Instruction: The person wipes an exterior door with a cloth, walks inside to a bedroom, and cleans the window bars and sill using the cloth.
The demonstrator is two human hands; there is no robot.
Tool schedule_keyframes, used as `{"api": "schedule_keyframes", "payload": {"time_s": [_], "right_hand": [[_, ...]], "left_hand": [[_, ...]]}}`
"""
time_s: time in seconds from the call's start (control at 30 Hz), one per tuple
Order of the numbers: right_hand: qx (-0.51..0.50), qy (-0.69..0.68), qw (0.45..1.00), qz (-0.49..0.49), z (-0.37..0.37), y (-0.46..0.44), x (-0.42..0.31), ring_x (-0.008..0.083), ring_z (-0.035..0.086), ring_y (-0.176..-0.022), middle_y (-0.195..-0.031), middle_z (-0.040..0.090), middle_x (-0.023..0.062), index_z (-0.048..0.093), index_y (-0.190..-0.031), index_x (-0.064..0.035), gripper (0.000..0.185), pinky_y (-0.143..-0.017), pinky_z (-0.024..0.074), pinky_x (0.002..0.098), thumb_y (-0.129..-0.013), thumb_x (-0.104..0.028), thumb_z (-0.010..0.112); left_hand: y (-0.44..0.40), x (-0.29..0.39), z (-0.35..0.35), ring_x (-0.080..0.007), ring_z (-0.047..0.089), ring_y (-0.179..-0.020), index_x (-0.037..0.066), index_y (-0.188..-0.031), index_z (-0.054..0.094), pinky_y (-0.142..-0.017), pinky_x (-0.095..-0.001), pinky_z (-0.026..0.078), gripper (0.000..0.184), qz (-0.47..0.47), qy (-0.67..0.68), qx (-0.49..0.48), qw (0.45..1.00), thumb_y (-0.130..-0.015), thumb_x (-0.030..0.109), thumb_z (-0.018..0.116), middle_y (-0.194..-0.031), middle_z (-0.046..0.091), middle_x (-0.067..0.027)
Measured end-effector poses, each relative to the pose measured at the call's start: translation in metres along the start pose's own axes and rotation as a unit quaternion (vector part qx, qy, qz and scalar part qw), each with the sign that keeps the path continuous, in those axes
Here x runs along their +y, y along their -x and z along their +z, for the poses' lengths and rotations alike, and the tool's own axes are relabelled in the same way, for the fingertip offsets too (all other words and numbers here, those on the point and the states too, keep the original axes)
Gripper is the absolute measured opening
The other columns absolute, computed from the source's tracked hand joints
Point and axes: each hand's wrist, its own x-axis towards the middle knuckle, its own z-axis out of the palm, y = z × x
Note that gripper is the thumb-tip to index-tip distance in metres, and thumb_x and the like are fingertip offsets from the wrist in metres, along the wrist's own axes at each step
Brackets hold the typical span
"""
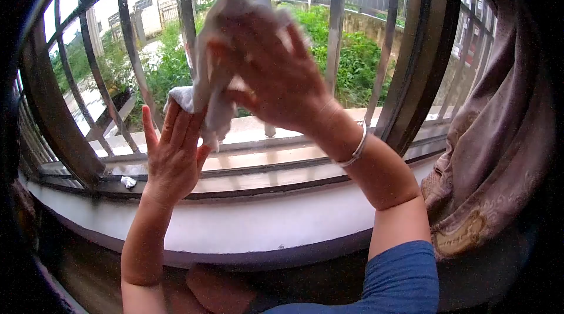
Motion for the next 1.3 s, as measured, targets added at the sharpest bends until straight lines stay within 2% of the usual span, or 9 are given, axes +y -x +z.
{"api": "schedule_keyframes", "payload": {"time_s": [0.17, 0.33, 0.6, 0.73, 0.9, 1.0, 1.07, 1.13, 1.3], "right_hand": [[0.027, -0.026, 0.999, -0.016, 0.002, 0.011, -0.008, 0.0198, 0.026, -0.134, -0.141, 0.036, 0.004, 0.044, -0.132, -0.0232, 0.066, -0.113, 0.004, 0.0402, -0.074, -0.049, 0.062], [0.078, 0.114, 0.988, 0.074, -0.022, 0.018, 0.027, 0.0247, 0.031, -0.131, -0.139, 0.038, 0.0012, 0.057, -0.116, -0.0213, 0.044, -0.111, 0.0184, 0.0457, -0.078, -0.044, 0.061], [0.087, 0.096, 0.976, 0.174, -0.049, 0.042, 0.069, 0.0331, 0.019, -0.135, -0.143, 0.025, 0.0183, 0.043, -0.132, -0.0166, 0.043, -0.107, 0.0237, 0.0464, -0.093, -0.034, 0.042], [0.136, 0.073, 0.966, 0.207, -0.051, 0.011, 0.077, 0.0343, 0.042, -0.115, -0.118, 0.044, 0.0221, 0.045, -0.119, -0.0047, 0.053, -0.098, 0.0306, 0.0517, -0.088, -0.048, 0.045], [0.208, 0.153, 0.952, 0.167, -0.025, -0.04, 0.092, 0.0364, 0.041, -0.114, -0.118, 0.042, 0.0202, 0.04, -0.116, -0.0034, 0.05, -0.089, 0.0307, 0.0649, -0.087, -0.044, 0.039], [0.24, 0.182, 0.942, 0.151, -0.018, -0.079, 0.072, 0.0346, 0.034, -0.124, -0.128, 0.038, 0.0205, 0.047, -0.113, -0.0066, 0.05, -0.093, 0.0266, 0.0581, -0.077, -0.04, 0.056], [0.259, 0.123, 0.949, 0.133, -0.017, -0.103, 0.052, 0.026, 0.02, -0.134, -0.142, 0.029, 0.0134, 0.042, -0.125, 0.0, 0.06, -0.108, 0.0163, 0.0465, -0.088, -0.047, 0.043], [0.183, 0.078, 0.974, 0.105, -0.009, -0.109, 0.027, 0.0343, 0.033, -0.125, -0.131, 0.038, 0.0191, 0.05, -0.112, -0.0076, 0.051, -0.096, 0.0244, 0.0577, -0.075, -0.041, 0.059], [0.184, -0.02, 0.983, 0.003, 0.013, -0.1, -0.013, 0.0282, 0.038, -0.124, -0.129, 0.046, 0.0133, 0.055, -0.115, -0.0125, 0.049, -0.105, 0.0169, 0.05, -0.073, -0.037, 0.06]], "left_hand": [[0.006, 0.003, 0.004, -0.0248, 0.018, -0.137, 0.009, -0.138, 0.03, -0.107, -0.0602, -0.002, 0.076, 0.006, 0.004, 0.015, 1.0, -0.074, 0.02, 0.069, -0.143, 0.028, -0.0074], [-0.009, 0.015, -0.006, -0.0208, 0.017, -0.137, 0.011, -0.139, 0.028, -0.109, -0.0566, -0.002, 0.078, -0.005, 0.047, 0.009, 0.999, -0.074, 0.025, 0.069, -0.147, 0.021, -0.0056], [-0.057, 0.04, -0.008, -0.0157, 0.021, -0.136, 0.012, -0.133, 0.04, -0.11, -0.0551, -0.001, 0.069, 0.082, 0.038, 0.061, 0.994, -0.074, 0.031, 0.068, -0.146, 0.026, -0.0019], [-0.076, 0.033, -0.012, -0.0137, 0.021, -0.135, 0.017, -0.133, 0.04, -0.111, -0.0534, -0.003, 0.067, 0.1, 0.027, 0.099, 0.99, -0.074, 0.031, 0.068, -0.145, 0.026, 0.0006], [-0.084, 0.014, -0.02, -0.0121, 0.013, -0.137, 0.019, -0.136, 0.035, -0.11, -0.0552, -0.003, 0.062, 0.064, 0.009, 0.104, 0.992, -0.081, 0.032, 0.061, -0.148, 0.02, 0.0029], [-0.075, 0.003, -0.023, -0.0129, 0.014, -0.137, 0.019, -0.137, 0.033, -0.11, -0.0558, -0.002, 0.065, 0.026, 0.001, 0.107, 0.994, -0.081, 0.032, 0.062, -0.148, 0.019, 0.0029], [-0.066, -0.002, -0.02, -0.0153, 0.014, -0.137, 0.016, -0.137, 0.034, -0.109, -0.0572, 0.0, 0.066, 0.023, -0.018, 0.115, 0.993, -0.08, 0.031, 0.063, -0.148, 0.019, 0.001], [-0.057, -0.003, -0.02, -0.0185, 0.015, -0.137, 0.012, -0.136, 0.034, -0.108, -0.0587, 0.003, 0.068, 0.004, -0.034, 0.09, 0.995, -0.078, 0.031, 0.064, -0.147, 0.021, -0.0029], [-0.03, -0.004, -0.009, -0.0204, 0.008, -0.138, 0.012, -0.14, 0.024, -0.108, -0.0569, -0.003, 0.074, 0.004, -0.019, 0.054, 0.998, -0.079, 0.028, 0.064, -0.149, 0.015, -0.0044]]}}
